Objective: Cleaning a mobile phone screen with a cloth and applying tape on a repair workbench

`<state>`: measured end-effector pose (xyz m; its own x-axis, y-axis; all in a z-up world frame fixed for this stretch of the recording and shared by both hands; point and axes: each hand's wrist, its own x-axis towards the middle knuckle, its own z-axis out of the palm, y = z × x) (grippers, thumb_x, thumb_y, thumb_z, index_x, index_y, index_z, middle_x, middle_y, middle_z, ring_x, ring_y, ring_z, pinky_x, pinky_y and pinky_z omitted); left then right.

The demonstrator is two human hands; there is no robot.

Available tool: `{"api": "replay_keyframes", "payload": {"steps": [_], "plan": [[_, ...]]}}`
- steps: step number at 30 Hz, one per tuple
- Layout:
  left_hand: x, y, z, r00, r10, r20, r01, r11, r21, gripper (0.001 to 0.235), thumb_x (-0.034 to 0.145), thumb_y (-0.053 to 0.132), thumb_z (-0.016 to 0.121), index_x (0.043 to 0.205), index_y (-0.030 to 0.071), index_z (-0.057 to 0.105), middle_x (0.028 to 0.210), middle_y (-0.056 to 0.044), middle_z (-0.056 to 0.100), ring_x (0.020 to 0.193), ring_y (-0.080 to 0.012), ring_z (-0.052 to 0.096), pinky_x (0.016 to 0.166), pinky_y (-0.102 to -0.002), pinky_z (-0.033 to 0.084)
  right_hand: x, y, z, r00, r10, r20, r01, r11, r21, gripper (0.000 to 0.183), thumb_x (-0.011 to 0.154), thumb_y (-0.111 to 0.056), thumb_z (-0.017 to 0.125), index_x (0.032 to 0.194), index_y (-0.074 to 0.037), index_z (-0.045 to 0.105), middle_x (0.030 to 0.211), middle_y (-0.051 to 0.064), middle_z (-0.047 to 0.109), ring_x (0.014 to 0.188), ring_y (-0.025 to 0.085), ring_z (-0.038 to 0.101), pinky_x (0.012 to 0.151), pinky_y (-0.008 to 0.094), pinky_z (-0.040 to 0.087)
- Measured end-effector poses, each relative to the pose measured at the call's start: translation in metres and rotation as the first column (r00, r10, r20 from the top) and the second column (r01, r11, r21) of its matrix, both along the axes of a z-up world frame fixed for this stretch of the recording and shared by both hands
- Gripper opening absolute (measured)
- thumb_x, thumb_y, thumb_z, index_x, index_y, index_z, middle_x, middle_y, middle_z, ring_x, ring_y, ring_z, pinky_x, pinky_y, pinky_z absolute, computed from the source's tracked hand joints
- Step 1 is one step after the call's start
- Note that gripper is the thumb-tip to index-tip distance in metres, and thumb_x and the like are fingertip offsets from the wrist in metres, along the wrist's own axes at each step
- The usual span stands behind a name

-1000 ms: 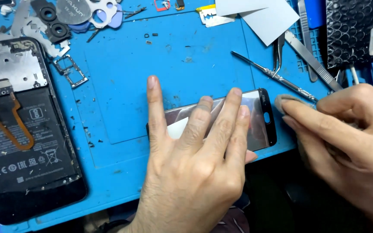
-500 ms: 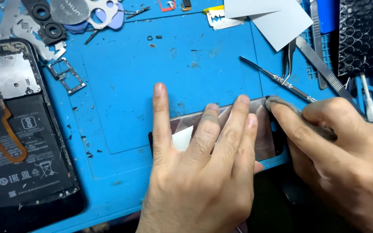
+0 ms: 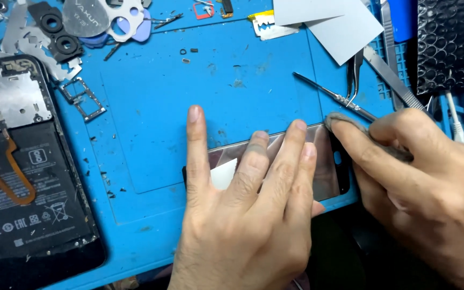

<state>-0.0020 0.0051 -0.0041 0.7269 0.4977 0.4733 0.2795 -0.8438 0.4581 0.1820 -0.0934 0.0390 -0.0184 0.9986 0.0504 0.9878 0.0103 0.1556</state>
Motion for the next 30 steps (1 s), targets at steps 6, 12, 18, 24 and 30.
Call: {"api": "replay_keyframes", "payload": {"steps": [6,12,18,24,30], "plan": [[-0.002,-0.001,0.002,1.0,-0.002,-0.02,0.001,1.0,-0.029,0.034,0.104,0.021,0.081,0.124,-0.006,0.073,0.135,-0.021,0.075,0.114,-0.0398,0.068,0.112,-0.087,0.036,0.003,-0.006,-0.003,0.997,-0.045,-0.065,0.042,0.998,-0.049,0.031,0.106,-0.001,0.071,0.136,-0.005,0.077,0.104,0.013,0.057,0.071,0.024,0.063,0.061,0.04,0.05],[0.0,0.001,0.002,0.998,0.009,-0.061,-0.01,1.0,-0.023,0.038,0.104,0.024,0.08,0.128,-0.004,0.072,0.138,-0.019,0.073,0.114,-0.0386,0.065,0.114,-0.084,0.038,0.013,-0.009,-0.003,0.988,-0.085,-0.125,0.068,0.988,-0.138,0.039,0.101,-0.006,0.066,0.14,-0.007,0.072,0.108,0.013,0.057,0.076,0.024,0.064,0.064,0.036,0.054],[0.001,-0.001,0.001,0.998,0.003,-0.067,-0.008,0.998,-0.067,0.034,0.104,0.024,0.076,0.125,-0.003,0.073,0.138,-0.018,0.071,0.117,-0.0378,0.065,0.116,-0.084,0.035,0.013,-0.005,-0.005,0.986,0.155,0.062,-0.143,0.977,-0.161,0.041,0.101,0.002,0.062,0.141,0.011,0.065,0.129,0.011,0.065,0.098,0.02,0.061,0.066,0.029,0.058],[0.001,-0.002,-0.001,1.0,0.009,-0.015,-0.009,1.0,-0.029,0.029,0.106,0.022,0.077,0.122,-0.002,0.072,0.136,-0.017,0.073,0.112,-0.0374,0.067,0.115,-0.083,0.036,0.02,0.002,0.004,0.988,0.153,-0.017,-0.154,0.972,-0.179,0.049,0.1,-0.007,0.057,0.146,0.006,0.061,0.124,0.021,0.059,0.101,0.024,0.066,0.071,0.037,0.063],[0.002,-0.003,0.0,1.0,0.013,-0.008,-0.013,0.999,-0.038,0.031,0.104,0.022,0.081,0.122,-0.003,0.073,0.135,-0.019,0.072,0.113,-0.0389,0.069,0.114,-0.085,0.036,0.026,0.0,0.007,0.877,0.462,0.135,-0.43,0.878,-0.21,0.043,0.102,-0.004,0.046,0.132,0.023,0.061,0.142,0.021,0.064,0.1,0.032,0.062,0.082,0.035,0.059]]}}
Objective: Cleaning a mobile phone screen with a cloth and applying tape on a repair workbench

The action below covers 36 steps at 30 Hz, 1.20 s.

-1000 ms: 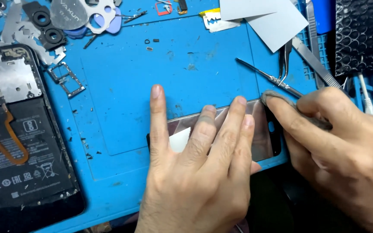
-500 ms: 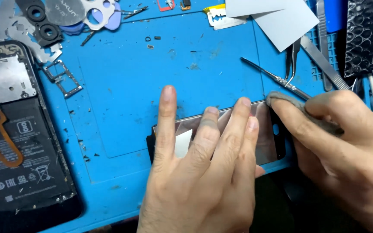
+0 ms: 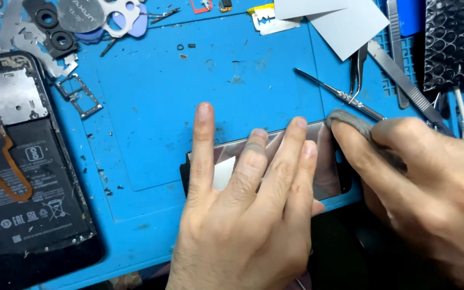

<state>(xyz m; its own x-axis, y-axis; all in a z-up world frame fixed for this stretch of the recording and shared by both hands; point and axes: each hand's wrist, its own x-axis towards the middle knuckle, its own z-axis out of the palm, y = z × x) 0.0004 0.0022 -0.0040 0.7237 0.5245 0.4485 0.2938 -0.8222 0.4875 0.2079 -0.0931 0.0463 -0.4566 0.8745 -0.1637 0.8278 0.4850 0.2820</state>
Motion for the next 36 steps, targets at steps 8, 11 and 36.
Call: {"api": "replay_keyframes", "payload": {"steps": [8,11,36], "plan": [[-0.002,-0.001,0.0,1.0,-0.001,0.009,0.0,0.999,0.042,0.029,0.107,0.023,0.078,0.119,-0.004,0.076,0.133,-0.02,0.073,0.11,-0.0401,0.068,0.114,-0.084,0.034,-0.008,-0.015,-0.002,0.994,-0.105,-0.01,0.105,0.993,-0.055,0.053,0.101,-0.012,0.044,0.144,0.017,0.053,0.142,0.019,0.059,0.104,0.029,0.059,0.088,0.036,0.057],[-0.003,0.0,0.0,1.0,-0.006,-0.005,0.006,0.998,0.056,0.031,0.108,0.024,0.075,0.121,-0.003,0.076,0.134,-0.02,0.072,0.111,-0.0399,0.066,0.114,-0.082,0.037,-0.01,-0.014,0.0,0.988,-0.149,0.043,0.152,0.986,-0.069,0.057,0.097,-0.014,0.049,0.149,0.01,0.052,0.136,0.014,0.06,0.098,0.024,0.058,0.078,0.034,0.059],[-0.005,0.002,0.005,0.996,-0.048,-0.074,0.053,0.997,0.06,0.044,0.102,0.034,0.081,0.127,-0.002,0.075,0.138,-0.019,0.071,0.117,-0.04,0.066,0.115,-0.082,0.032,-0.025,-0.014,-0.006,0.904,-0.424,-0.058,0.426,0.905,0.026,0.047,0.102,-0.01,0.062,0.149,-0.014,0.064,0.107,0.008,0.054,0.076,0.023,0.068,0.052,0.038,0.056]]}}
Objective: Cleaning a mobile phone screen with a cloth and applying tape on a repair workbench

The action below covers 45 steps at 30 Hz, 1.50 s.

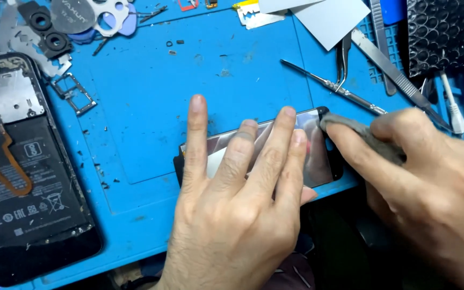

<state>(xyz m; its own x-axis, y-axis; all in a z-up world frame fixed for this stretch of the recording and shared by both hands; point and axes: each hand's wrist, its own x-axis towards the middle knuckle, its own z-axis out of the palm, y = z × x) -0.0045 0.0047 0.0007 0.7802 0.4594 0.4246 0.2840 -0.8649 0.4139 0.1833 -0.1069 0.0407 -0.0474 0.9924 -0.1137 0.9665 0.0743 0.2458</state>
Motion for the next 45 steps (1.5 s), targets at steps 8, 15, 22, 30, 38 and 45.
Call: {"api": "replay_keyframes", "payload": {"steps": [8,15,22,30,38,45], "plan": [[0.0,-0.001,0.0,1.0,-0.001,0.016,0.0,1.0,0.011,0.041,0.107,0.033,0.073,0.125,-0.003,0.076,0.138,-0.019,0.071,0.115,-0.0407,0.067,0.116,-0.081,0.032,0.001,-0.011,0.0,0.992,-0.075,-0.105,0.081,0.995,0.05,0.039,0.104,-0.008,0.064,0.142,-0.012,0.07,0.111,0.011,0.058,0.072,0.03,0.068,0.055,0.044,0.055],[-0.003,-0.001,-0.001,1.0,-0.005,0.019,0.004,0.999,0.044,0.041,0.106,0.034,0.076,0.124,-0.003,0.077,0.138,-0.02,0.07,0.113,-0.0404,0.067,0.115,-0.081,0.033,-0.008,-0.008,0.002,0.996,-0.059,-0.063,0.062,0.997,0.043,0.042,0.102,-0.009,0.063,0.144,-0.016,0.067,0.104,0.006,0.055,0.069,0.021,0.066,0.05,0.039,0.053],[-0.003,-0.003,-0.002,1.0,-0.02,0.016,0.019,0.998,0.062,0.044,0.104,0.032,0.081,0.127,-0.005,0.076,0.139,-0.021,0.07,0.114,-0.0418,0.067,0.114,-0.084,0.03,-0.014,-0.013,-0.003,0.996,-0.08,-0.024,0.083,0.982,0.168,0.036,0.11,-0.005,0.066,0.143,-0.018,0.075,0.105,0.003,0.06,0.069,0.021,0.066,0.051,0.038,0.049],[-0.005,-0.003,-0.002,1.0,-0.021,0.006,0.02,0.997,0.08,0.045,0.104,0.031,0.082,0.13,-0.006,0.076,0.139,-0.021,0.07,0.116,-0.0408,0.066,0.115,-0.084,0.028,-0.016,-0.012,-0.004,0.995,-0.101,0.0,0.1,0.977,0.187,0.038,0.108,-0.005,0.069,0.142,-0.021,0.076,0.107,0.002,0.062,0.071,0.022,0.07,0.051,0.038,0.047],[-0.005,-0.003,0.0,0.999,-0.025,-0.038,0.028,0.997,0.078,0.048,0.103,0.034,0.078,0.132,-0.004,0.075,0.143,-0.021,0.069,0.119,-0.0407,0.066,0.117,-0.082,0.025,-0.019,-0.016,0.0,0.991,-0.116,-0.073,0.127,0.979,0.161,0.028,0.109,-0.01,0.073,0.136,-0.015,0.078,0.104,0.004,0.063,0.075,0.02,0.068,0.052,0.038,0.052],[-0.004,-0.004,0.0,0.999,-0.026,-0.023,0.028,0.997,0.076,0.048,0.103,0.033,0.081,0.131,-0.006,0.074,0.14,-0.021,0.07,0.119,-0.0412,0.066,0.115,-0.084,0.026,-0.017,-0.014,-0.007,0.991,-0.13,-0.025,0.132,0.963,0.236,0.034,0.113,-0.003,0.073,0.141,-0.021,0.079,0.108,0.004,0.062,0.081,0.022,0.071,0.052,0.038,0.048]]}}
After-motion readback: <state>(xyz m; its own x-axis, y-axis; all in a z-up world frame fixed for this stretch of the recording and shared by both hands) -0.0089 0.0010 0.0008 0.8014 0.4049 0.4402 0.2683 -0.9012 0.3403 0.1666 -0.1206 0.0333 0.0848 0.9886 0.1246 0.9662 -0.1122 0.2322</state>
